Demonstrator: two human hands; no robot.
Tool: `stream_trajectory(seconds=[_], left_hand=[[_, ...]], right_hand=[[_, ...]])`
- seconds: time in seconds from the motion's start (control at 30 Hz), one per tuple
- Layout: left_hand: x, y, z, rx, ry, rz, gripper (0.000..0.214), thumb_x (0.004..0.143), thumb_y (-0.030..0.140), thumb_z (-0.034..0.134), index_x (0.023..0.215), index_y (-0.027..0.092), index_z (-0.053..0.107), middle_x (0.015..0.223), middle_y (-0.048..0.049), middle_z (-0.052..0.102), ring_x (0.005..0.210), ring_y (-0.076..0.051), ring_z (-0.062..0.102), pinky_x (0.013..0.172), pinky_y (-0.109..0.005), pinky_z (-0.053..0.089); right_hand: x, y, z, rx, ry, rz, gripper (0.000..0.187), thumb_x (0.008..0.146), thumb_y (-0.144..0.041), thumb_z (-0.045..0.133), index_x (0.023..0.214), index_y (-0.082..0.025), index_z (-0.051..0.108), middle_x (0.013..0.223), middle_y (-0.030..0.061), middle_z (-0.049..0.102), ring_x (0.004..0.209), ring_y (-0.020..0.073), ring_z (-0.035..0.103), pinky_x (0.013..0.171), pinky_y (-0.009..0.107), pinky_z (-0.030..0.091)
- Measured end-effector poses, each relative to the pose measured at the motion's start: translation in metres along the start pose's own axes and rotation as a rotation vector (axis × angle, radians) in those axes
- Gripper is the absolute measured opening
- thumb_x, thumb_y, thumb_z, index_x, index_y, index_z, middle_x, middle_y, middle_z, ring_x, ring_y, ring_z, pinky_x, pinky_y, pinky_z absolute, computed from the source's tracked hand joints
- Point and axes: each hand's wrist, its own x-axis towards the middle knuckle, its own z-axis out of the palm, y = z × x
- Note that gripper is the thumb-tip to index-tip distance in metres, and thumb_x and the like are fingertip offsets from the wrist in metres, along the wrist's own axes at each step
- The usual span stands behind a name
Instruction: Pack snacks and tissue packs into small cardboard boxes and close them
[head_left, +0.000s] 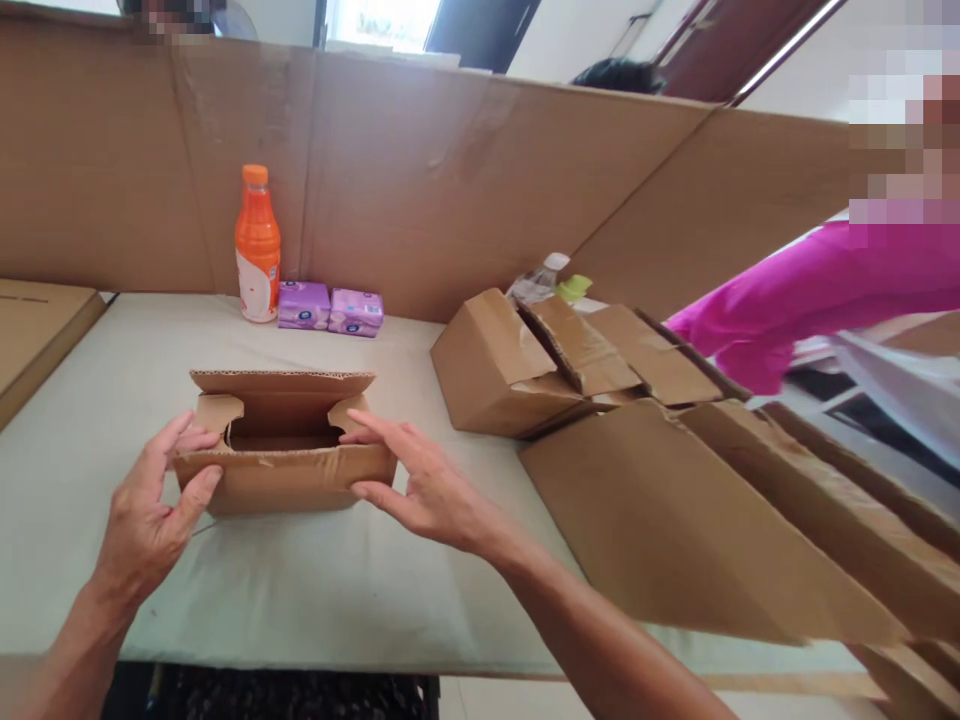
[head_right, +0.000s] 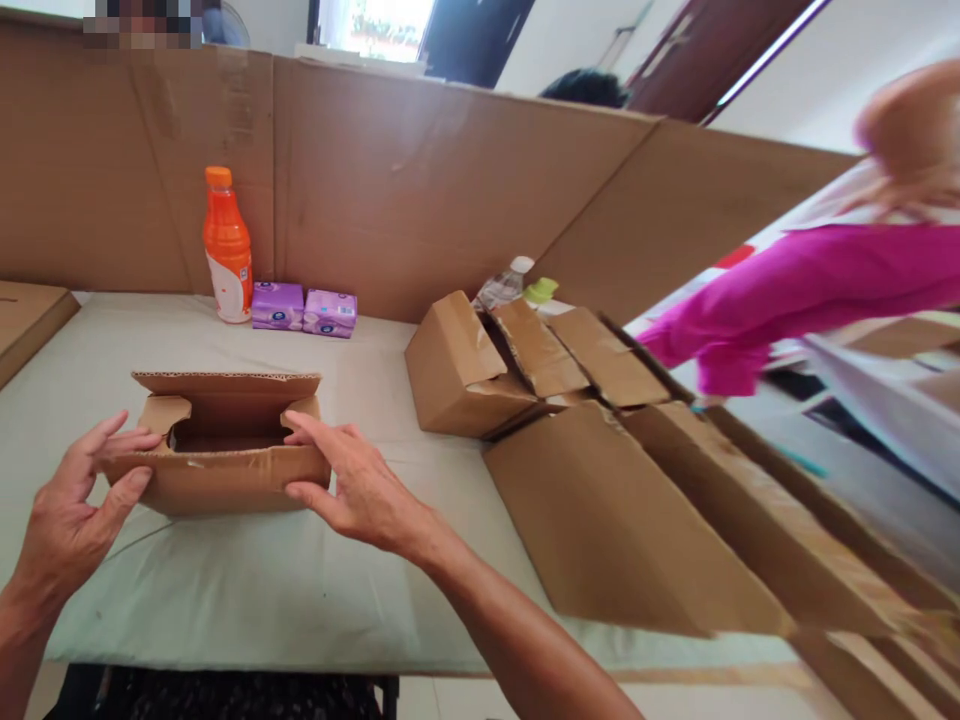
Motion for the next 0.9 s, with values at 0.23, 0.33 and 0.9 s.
stream_trajectory(seconds=[0.23,0.33,0.9], left_hand=[[0.016,0.002,0.008,0.126,0.060,0.036,0.049,0.096,0.034,0.056,0.143,0.021,0.050,0.119,-0.0105,0.067,0.113,-0.026,0.066,0.102,-0.047,0.055],[0.017,-0.002,0.013,0.150,0.100,0.117,0.053,0.095,0.028,0.057,0.146,0.023,0.048,0.149,-0.0156,0.049,0.135,-0.032,0.052,0.113,-0.054,0.046],[0.041,-0.019,0.041,-0.071,-0.087,0.253,0.037,0.100,0.031,0.049,0.136,0.035,0.057,0.143,0.0012,0.058,0.139,-0.033,0.050,0.123,-0.058,0.035]], right_hand=[[0.027,0.007,-0.017,-0.181,0.292,-0.141,0.070,0.097,-0.051,0.057,0.157,-0.021,0.034,0.158,0.0186,0.042,0.147,0.0338,0.039,0.117,0.056,0.035],[0.038,0.008,-0.018,-0.195,0.074,-0.188,0.066,0.098,-0.057,0.054,0.149,-0.017,0.047,0.142,0.0190,0.059,0.132,0.0338,0.053,0.110,0.055,0.041],[0.034,0.007,-0.033,-0.326,-0.259,-0.106,0.086,0.080,-0.060,0.075,0.154,-0.028,0.046,0.160,0.0193,0.037,0.141,0.0356,0.041,0.113,0.055,0.035]])
